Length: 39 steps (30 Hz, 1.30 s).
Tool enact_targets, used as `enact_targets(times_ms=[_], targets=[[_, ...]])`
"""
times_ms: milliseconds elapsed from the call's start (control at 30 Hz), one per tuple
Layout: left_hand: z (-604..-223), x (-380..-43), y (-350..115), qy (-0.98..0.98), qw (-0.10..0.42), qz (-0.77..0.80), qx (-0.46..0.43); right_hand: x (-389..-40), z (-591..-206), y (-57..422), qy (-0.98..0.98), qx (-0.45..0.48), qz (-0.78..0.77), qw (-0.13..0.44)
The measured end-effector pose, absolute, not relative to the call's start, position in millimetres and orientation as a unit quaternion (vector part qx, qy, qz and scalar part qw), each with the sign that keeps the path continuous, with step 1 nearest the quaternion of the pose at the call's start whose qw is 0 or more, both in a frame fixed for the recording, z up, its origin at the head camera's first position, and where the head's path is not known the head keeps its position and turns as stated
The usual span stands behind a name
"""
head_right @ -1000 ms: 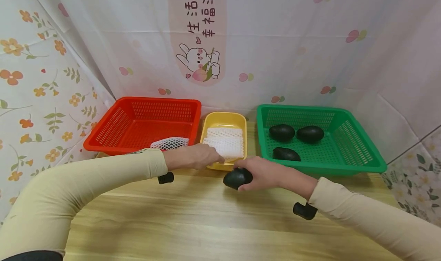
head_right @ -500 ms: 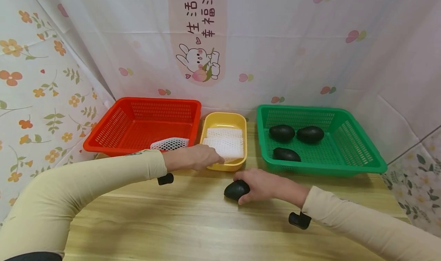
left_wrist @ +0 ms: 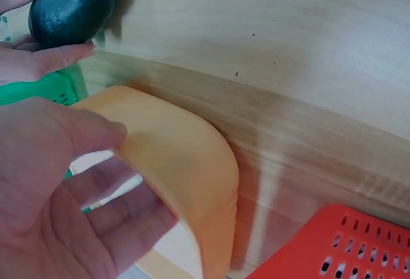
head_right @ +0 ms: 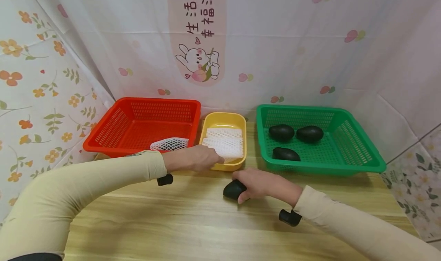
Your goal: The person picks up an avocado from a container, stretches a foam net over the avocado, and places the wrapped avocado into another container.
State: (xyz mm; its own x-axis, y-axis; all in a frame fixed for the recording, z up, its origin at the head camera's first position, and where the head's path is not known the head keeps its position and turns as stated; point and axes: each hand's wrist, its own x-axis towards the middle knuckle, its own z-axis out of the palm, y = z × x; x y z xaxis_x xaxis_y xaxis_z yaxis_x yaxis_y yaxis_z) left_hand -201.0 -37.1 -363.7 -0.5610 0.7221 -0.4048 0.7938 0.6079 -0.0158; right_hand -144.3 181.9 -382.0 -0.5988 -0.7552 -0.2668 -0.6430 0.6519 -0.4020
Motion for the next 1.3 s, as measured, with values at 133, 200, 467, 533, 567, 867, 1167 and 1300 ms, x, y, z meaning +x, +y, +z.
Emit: enact_targets(times_ms=[133,200,467,533,567,867,1167,1300], targets=[[-366,-202,-40,0.884,0.183,-0.068,0.424,-140,-380,179,0.889,-0.39,-0.122,0.205],[-365,-202,-41,0.885,0.173,-0.055,0.429,-138,-380,179,0.89,-0.393,-0.117,0.198],[-357,-203,-35,0.88,0.101,-0.039,0.463,-141,-379,182,0.891,-0.383,-0.127,0.209],[-355,-205,-33,0.882,0.093,-0.04,0.461,-142,-380,182,0.891,-0.378,-0.133,0.215],[-354,-206,-32,0.883,0.09,-0.039,0.458,-142,-379,182,0.89,-0.377,-0.135,0.217],[-342,-219,-20,0.899,0.065,-0.044,0.43,-144,-378,181,0.891,-0.371,-0.132,0.225],[-339,-223,-16,0.916,0.047,-0.065,0.392,-143,-379,181,0.894,-0.369,-0.129,0.221],[-339,-223,-16,0.924,0.034,-0.061,0.376,-143,-379,181,0.894,-0.367,-0.13,0.221]])
